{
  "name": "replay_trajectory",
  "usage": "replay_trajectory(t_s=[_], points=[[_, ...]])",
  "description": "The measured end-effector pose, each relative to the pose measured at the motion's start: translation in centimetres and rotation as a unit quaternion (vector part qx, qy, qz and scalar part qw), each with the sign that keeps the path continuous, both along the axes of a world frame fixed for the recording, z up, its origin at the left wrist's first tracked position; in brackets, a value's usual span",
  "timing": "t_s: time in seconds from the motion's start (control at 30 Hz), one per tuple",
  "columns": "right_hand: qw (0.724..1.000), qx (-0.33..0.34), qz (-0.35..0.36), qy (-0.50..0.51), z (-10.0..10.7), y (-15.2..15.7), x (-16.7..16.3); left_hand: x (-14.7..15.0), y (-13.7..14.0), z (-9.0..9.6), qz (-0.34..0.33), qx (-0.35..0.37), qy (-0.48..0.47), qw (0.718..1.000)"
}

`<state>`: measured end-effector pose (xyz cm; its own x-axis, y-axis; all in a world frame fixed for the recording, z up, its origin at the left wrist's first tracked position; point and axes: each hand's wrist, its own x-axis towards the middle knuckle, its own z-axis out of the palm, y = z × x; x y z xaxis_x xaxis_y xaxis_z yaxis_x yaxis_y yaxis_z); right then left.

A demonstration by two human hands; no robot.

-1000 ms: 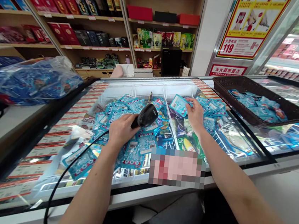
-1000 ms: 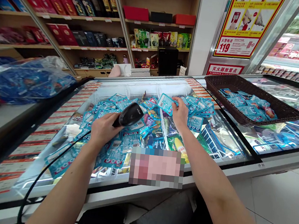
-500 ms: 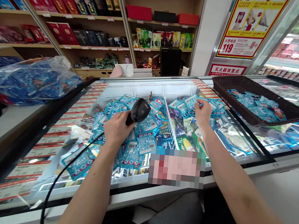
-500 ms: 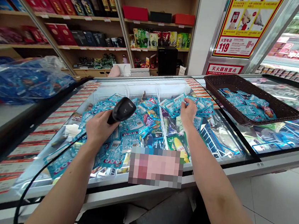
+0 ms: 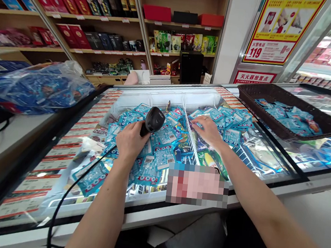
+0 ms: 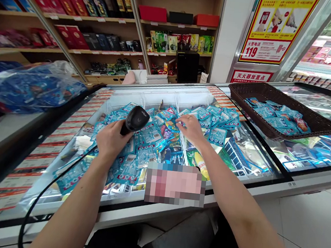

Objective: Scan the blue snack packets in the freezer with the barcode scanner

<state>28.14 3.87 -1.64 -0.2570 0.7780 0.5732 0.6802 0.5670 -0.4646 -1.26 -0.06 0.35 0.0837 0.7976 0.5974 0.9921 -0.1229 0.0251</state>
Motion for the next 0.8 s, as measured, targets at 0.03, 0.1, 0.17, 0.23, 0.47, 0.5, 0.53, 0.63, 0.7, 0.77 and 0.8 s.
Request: replay_trajectory(t_s=[0.03, 0.1, 0.17, 0.23, 0.47, 0.5, 0.53, 0.63, 0.7, 0.77, 0.8], points=[[0.998, -0.014, 0.059, -0.009, -0.1, -0.3, -0.7, -0.1, 0.0, 0.0, 0.003, 0.000, -0.002, 1.000], [0.984, -0.031, 0.170, -0.034, -0.2, -1.0, -1.9, -0.1, 0.1, 0.0, 0.009, -0.002, -0.006, 1.000], [0.967, -0.044, 0.243, -0.055, -0.1, -1.6, -2.7, -0.2, 0.1, 0.0, 0.010, -0.005, -0.007, 1.000], [0.954, -0.060, 0.283, -0.077, 0.2, -2.1, -3.2, -0.2, 0.0, 0.1, 0.008, -0.008, -0.009, 1.000], [0.929, -0.056, 0.327, -0.163, 0.4, -2.1, -3.6, 0.0, 0.0, 0.2, 0.008, -0.011, -0.002, 1.000], [0.931, -0.053, 0.323, -0.162, 0.3, -2.0, -3.5, 0.0, 0.0, 0.2, 0.008, -0.010, -0.001, 1.000], [0.934, -0.054, 0.316, -0.158, 0.3, -2.0, -3.4, 0.0, 0.0, 0.2, 0.008, -0.011, -0.001, 1.000], [0.944, -0.065, 0.290, -0.143, 0.3, -1.9, -2.9, 0.0, 0.0, 0.1, 0.006, -0.018, -0.008, 1.000], [0.948, -0.073, 0.281, -0.129, 0.4, -1.9, -2.6, -0.1, 0.0, 0.1, 0.006, -0.025, -0.016, 1.000], [0.954, -0.079, 0.269, -0.111, 0.3, -1.8, -2.4, -0.1, 0.0, 0.1, 0.005, -0.027, -0.020, 0.999], [0.958, -0.080, 0.257, -0.101, 0.3, -1.8, -2.3, -0.1, 0.0, 0.1, 0.005, -0.026, -0.018, 0.999]])
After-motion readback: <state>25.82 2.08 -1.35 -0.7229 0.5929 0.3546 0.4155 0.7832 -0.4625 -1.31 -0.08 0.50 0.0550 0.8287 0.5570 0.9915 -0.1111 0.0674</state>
